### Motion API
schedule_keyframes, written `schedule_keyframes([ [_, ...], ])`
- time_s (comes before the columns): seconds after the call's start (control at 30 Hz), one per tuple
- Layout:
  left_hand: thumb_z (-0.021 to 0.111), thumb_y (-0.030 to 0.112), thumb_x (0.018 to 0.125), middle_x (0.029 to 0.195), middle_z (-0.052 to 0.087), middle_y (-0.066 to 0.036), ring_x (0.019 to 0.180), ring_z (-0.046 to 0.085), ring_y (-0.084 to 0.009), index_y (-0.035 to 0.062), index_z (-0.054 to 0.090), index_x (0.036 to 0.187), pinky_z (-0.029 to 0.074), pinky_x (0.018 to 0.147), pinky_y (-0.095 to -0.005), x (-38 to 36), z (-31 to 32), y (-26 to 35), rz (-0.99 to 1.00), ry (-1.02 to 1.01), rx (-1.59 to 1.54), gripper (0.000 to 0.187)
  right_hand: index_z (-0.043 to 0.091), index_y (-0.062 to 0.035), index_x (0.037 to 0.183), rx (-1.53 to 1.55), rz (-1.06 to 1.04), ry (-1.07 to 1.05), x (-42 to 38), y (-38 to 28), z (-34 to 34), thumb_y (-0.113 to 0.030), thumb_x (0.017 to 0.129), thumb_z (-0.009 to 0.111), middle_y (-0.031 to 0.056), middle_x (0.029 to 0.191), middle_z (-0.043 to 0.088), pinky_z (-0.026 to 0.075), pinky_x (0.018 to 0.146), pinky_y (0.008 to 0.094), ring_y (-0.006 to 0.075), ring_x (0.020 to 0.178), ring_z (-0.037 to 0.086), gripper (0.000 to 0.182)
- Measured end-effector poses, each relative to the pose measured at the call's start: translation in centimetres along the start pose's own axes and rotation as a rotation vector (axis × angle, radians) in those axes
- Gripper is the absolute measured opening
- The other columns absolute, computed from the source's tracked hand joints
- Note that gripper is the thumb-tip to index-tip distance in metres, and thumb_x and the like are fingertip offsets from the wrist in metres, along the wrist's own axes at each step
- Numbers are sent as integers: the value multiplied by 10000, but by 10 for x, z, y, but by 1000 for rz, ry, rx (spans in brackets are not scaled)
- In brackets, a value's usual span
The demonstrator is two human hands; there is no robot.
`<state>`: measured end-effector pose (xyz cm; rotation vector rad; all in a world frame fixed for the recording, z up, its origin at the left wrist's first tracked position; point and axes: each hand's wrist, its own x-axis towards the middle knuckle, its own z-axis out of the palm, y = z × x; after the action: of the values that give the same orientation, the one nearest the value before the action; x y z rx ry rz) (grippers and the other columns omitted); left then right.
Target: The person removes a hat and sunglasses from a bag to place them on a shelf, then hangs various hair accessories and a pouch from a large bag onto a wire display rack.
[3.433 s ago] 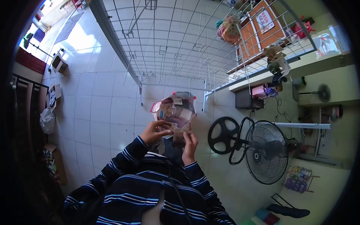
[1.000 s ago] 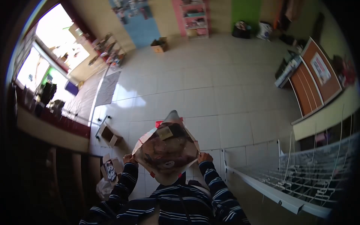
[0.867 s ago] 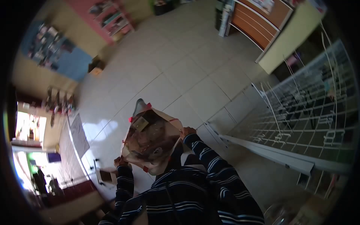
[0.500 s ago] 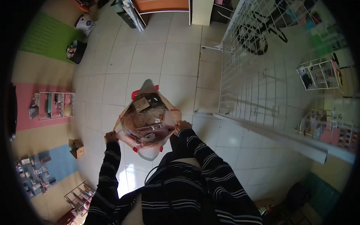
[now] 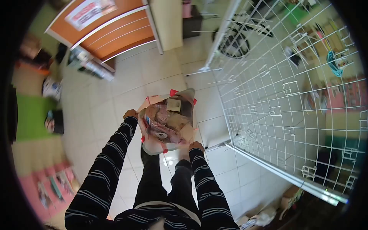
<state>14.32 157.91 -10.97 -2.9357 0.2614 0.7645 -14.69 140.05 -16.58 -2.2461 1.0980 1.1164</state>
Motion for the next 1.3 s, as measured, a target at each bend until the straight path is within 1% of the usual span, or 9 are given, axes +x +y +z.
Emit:
schedule_keyframes([
  [0.33, 494, 245, 711, 804, 589, -129, 772, 573, -282, 79, 602, 800, 465, 666, -359, 128, 77, 133, 594, -156, 183, 217, 587, -72, 814, 471, 585, 188, 74, 7, 24, -292, 689, 463, 128, 852, 576, 423, 735, 381, 278, 810, 546, 282],
  [0.63, 519, 430, 689, 756, 589, -130, 707, 564, -294, 110, 593, 813, 448, 624, -377, 106, 63, 154, 752, -186, -115, 351, 585, -154, 795, 590, 605, 229, 46, -9, 34, -293, 742, 409, 101, 834, 574, 406, 728, 387, 281, 788, 533, 231],
  [0.77, 546, 273, 730, 776, 595, -114, 687, 575, -206, 35, 560, 943, 442, 619, -286, 57, -73, 137, 932, -55, -938, 319, 568, -175, 805, 363, 167, 630, -61, -60, 14, -181, 679, 490, 47, 761, 553, 441, 635, 357, 218, 717, 544, 149],
  [0.83, 535, 145, 752, 798, 571, -34, 491, 456, -36, 36, 546, 974, 331, 396, -165, 9, -200, 129, 955, -142, -1300, 248, 620, -85, 650, 1175, 175, 504, -105, -81, -29, -196, 706, 490, 67, 554, 573, 432, 547, 295, 171, 551, 551, 179],
  [0.93, 502, 267, 773, 739, 560, -74, 354, 365, -40, -38, 487, 999, 296, 323, -154, -42, -359, 88, 1212, 224, -1558, 380, 573, 25, 710, 1770, -71, 382, -241, -105, -188, -171, 801, 413, 92, 504, 527, 432, 576, 276, 162, 532, 529, 269],
  [1.0, 478, 313, 784, 688, 536, -72, 373, 367, -58, -46, 483, 984, 280, 338, -158, -108, -452, 48, 1433, 345, -1807, 411, 519, -14, 813, 1527, -761, 1448, -325, -108, -265, -163, 806, 405, 88, 660, 567, 407, 713, 326, 209, 633, 534, 188],
  [1.07, 488, 314, 776, 704, 535, -75, 412, 378, -73, -34, 485, 983, 270, 384, -185, -153, -495, 12, 1792, 429, -1920, 404, 504, -28, 846, 1161, -1183, 1898, -418, -92, -308, -191, 801, 402, 84, 709, 546, 398, 730, 325, 209, 666, 528, 198],
  [1.17, 502, 316, 764, 729, 534, -80, 469, 395, -97, -15, 488, 980, 254, 454, -226, -201, -516, -28, 2224, 392, -1948, 395, 481, -49, 896, 549, -1547, 1915, -515, -88, -326, -234, 794, 398, 77, 784, 516, 383, 756, 324, 208, 715, 519, 227],
  [1.3, 521, 319, 748, 761, 532, -86, 546, 417, -128, 9, 492, 977, 233, 546, -280, -226, -509, -49, 2382, 300, -1933, 385, 451, -78, 962, 386, -1489, 1871, -530, -99, -323, -291, 785, 393, 68, 883, 475, 365, 790, 322, 208, 780, 507, 283],
])
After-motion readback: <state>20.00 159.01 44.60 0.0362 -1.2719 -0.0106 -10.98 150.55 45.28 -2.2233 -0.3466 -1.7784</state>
